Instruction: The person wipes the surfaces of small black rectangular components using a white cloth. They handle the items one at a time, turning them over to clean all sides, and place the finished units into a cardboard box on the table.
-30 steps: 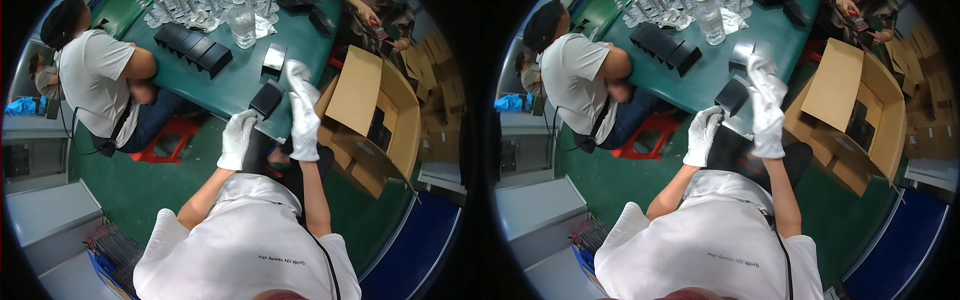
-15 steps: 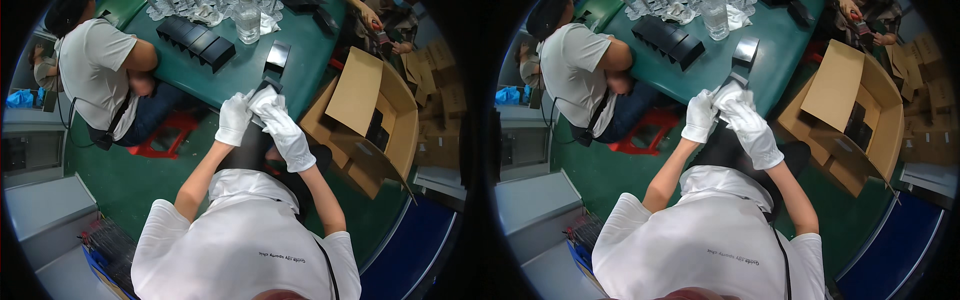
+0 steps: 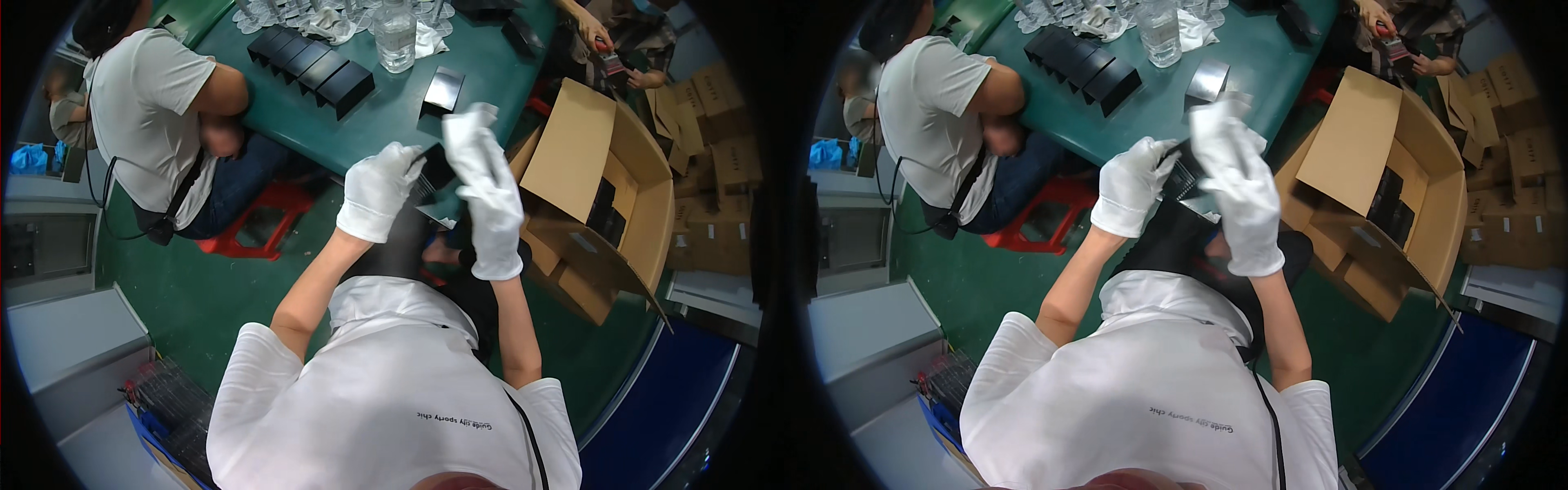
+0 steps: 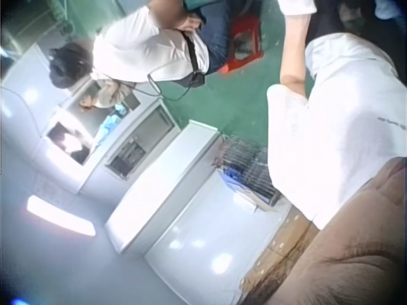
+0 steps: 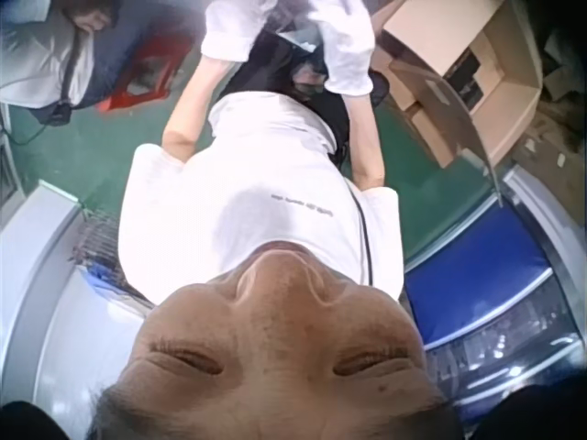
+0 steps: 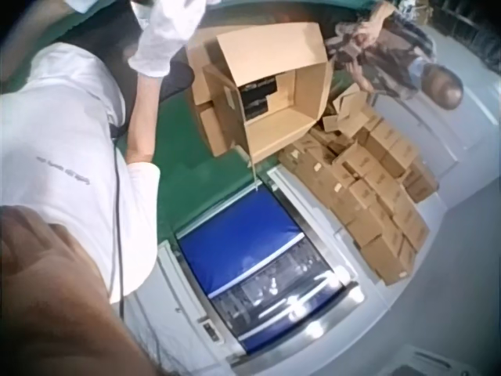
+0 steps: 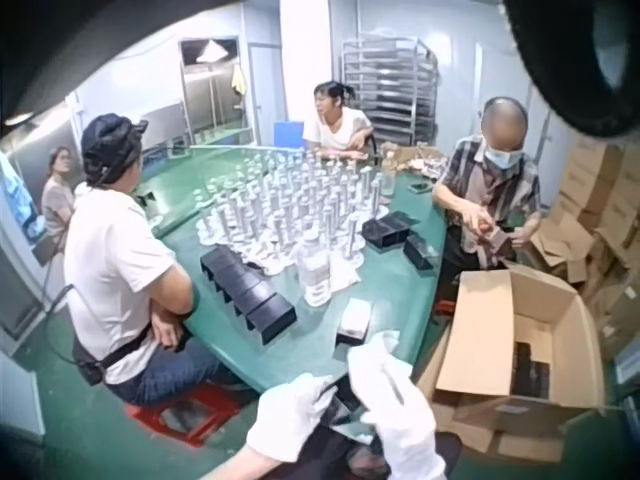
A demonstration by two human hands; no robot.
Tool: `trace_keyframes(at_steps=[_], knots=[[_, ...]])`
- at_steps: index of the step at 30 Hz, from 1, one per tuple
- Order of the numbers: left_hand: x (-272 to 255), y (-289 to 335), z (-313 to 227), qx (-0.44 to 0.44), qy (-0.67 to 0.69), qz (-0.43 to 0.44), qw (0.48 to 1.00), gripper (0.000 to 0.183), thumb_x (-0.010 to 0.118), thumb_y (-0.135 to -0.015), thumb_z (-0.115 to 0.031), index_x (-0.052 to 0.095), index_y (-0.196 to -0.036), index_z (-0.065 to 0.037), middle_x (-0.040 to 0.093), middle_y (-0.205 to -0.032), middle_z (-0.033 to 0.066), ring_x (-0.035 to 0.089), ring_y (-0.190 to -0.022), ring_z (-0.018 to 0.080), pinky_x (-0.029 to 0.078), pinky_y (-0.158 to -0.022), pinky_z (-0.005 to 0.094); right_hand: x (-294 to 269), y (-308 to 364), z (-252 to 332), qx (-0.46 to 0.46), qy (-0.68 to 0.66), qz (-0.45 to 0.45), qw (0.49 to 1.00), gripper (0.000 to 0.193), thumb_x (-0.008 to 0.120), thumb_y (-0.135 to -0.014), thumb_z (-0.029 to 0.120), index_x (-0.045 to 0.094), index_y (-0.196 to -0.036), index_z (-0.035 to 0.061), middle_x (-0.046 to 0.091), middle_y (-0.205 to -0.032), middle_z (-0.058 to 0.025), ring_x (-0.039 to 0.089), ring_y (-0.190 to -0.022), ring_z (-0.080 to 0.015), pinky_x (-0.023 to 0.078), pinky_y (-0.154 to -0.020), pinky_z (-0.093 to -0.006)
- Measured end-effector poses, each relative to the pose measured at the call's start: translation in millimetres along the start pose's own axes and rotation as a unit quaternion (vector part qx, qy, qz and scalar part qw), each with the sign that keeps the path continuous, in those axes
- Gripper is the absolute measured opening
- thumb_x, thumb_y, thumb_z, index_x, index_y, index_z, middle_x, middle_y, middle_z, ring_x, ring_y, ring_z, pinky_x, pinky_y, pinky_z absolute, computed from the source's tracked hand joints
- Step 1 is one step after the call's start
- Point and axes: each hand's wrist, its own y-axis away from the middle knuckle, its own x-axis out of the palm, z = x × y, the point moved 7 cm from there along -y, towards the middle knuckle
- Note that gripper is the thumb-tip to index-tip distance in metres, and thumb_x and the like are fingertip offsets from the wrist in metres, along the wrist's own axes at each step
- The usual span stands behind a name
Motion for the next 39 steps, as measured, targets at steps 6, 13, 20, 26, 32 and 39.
trace_keyframes(at_steps=[6, 13, 20, 26, 32, 39], knots=[[0.9, -3.9, -13.2, 0.081, -0.105, 0.012, 0.991, 0.011, 0.075, -0.085, -0.02, 0.073, -0.094, -0.014, 0.058, -0.074, 0.0066, 0.06, -0.06, 0.0288, 0.049, -0.057, 0.0384, 33.4, 10.6, -21.8, 0.089, 0.138, 0.173, 0.971, 0.027, 0.069, -0.091, 0.017, 0.069, -0.118, 0.0139, 0.07, -0.108, -0.0077, 0.069, -0.094, -0.028, 0.059, -0.075, -0.0398], [-4.9, -4.1, -5.9, 0.059, -0.051, -0.037, 0.996, 0.019, 0.076, -0.084, -0.014, 0.075, -0.103, -0.012, 0.061, -0.076, 0.008, 0.065, -0.064, 0.0272, 0.051, -0.059, 0.0364, -20.8, 16.7, -49.2, 0.083, 0.131, 0.087, 0.984, 0.02, 0.06, -0.093, 0.019, 0.065, -0.105, 0.0029, 0.069, -0.097, -0.0147, 0.069, -0.093, -0.031, 0.055, -0.08, -0.038], [0.1, -3.2, 93.8, -0.128, 0.101, -0.189, 0.968, 0.035, 0.074, -0.091, -0.008, 0.072, -0.126, -0.01, 0.061, -0.075, 0.0064, 0.053, -0.06, 0.0137, 0.049, -0.065, 0.025, -35.3, 107.6, -108.0, 0.386, -0.171, -0.09, 0.902, 0.05, 0.042, -0.11, 0.04, 0.065, -0.124, -0.0019, 0.07, -0.118, -0.0102, 0.063, -0.107, -0.0159, 0.046, -0.099, -0.0308], [10.1, -1.3, 110.6, -0.156, -0.164, -0.073, 0.971, 0.055, 0.077, -0.087, -0.018, 0.059, -0.138, -0.009, 0.064, -0.11, 0.0203, 0.062, -0.101, 0.0382, 0.051, -0.087, 0.0453, -9.8, 53.2, -99.0, 0.373, -0.347, -0.105, 0.854, 0.06, 0.037, -0.11, 0.047, 0.062, -0.131, -0.0036, 0.066, -0.129, -0.0124, 0.062, -0.112, -0.0175, 0.044, -0.105, -0.0316], [20.1, 19.9, 51.3, -0.157, 0.336, -0.102, 0.923, 0.021, 0.057, -0.103, -0.007, 0.063, -0.121, 0.001, 0.065, -0.118, 0.0104, 0.066, -0.102, 0.0201, 0.052, -0.098, 0.0337, -26.7, -61.9, -97.3, 0.297, -0.17, -0.155, 0.927, 0.046, 0.05, -0.104, 0.042, 0.064, -0.134, 0.0096, 0.063, -0.122, -0.0131, 0.058, -0.11, -0.0226, 0.044, -0.1, -0.0372], [161.1, -23.7, 59.9, -0.194, 0.724, 0.118, 0.651, 0.062, 0.036, -0.109, -0.043, 0.033, -0.156, -0.003, 0.033, -0.163, 0.0106, 0.026, -0.152, 0.0275, 0.017, -0.125, 0.0416, 124.7, -100.4, -143.6, -0.057, 0.211, 0.071, 0.973, 0.037, 0.054, -0.099, 0.031, 0.061, -0.133, 0.0169, 0.053, -0.145, -0.0107, 0.043, -0.14, -0.0346, 0.036, -0.116, -0.0507]])
